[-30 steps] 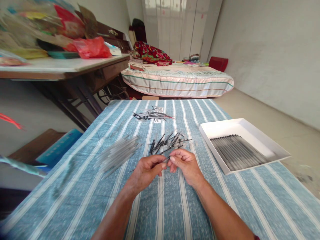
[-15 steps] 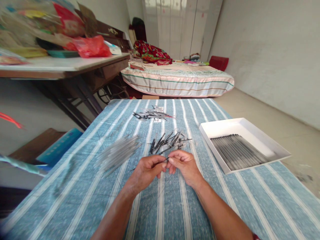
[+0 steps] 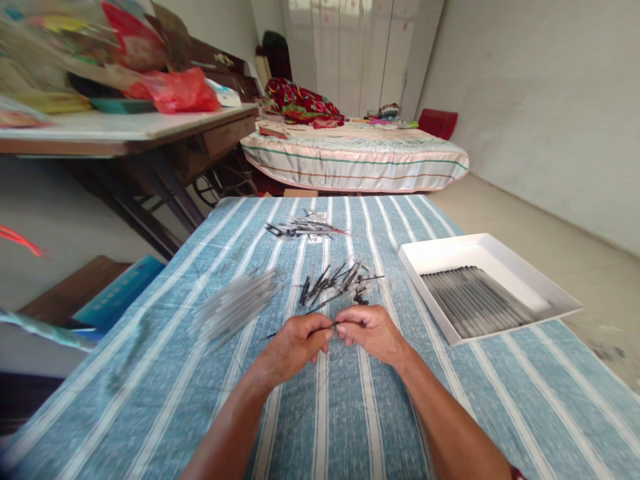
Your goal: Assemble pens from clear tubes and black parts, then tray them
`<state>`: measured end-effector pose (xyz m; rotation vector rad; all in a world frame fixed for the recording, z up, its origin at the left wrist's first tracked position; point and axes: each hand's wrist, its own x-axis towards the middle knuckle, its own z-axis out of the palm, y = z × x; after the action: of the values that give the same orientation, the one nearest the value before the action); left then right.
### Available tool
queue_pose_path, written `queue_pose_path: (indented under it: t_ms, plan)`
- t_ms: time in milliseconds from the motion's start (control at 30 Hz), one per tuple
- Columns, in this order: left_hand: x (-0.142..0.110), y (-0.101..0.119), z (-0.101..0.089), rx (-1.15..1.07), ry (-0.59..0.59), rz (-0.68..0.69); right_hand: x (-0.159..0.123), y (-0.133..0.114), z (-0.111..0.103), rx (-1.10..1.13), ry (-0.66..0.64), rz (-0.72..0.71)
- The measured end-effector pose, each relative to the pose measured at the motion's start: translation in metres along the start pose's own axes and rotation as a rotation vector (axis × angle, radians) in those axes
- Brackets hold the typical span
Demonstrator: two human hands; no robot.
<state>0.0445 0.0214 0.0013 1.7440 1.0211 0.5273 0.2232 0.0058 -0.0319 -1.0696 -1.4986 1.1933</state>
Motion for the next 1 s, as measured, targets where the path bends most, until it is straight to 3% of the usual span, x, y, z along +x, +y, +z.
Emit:
queue_pose_path:
  t_ms: [300,433,633,833,1000]
  plan:
    - [0.0005,0.0025,0.0017,0.194,0.046,0.077,0.0005,-0.0020,0.0026,-0.075,-0.101,0.115]
    - [-0.0002,0.0001,0.0044,0.216,0.035,0.093,0.0009,-0.0030,0.0017,-0.174,-0.088,0.125]
    - [0.0007,-0.0022,0.0047,0.209,0.063,0.093,0.0018,-0.0031,0.0000,-0.022,-0.072,0.121]
    - [0.0018,-0.0012,0.0055,0.201,0.032,0.087,0.0017,-0.0020,0.0021,-0.140,-0.081,0.178]
    - [0.0018,-0.0010,0.0059,0.185,0.057,0.082,0.0018,-0.0024,-0.0001,-0.052,-0.107,0.162]
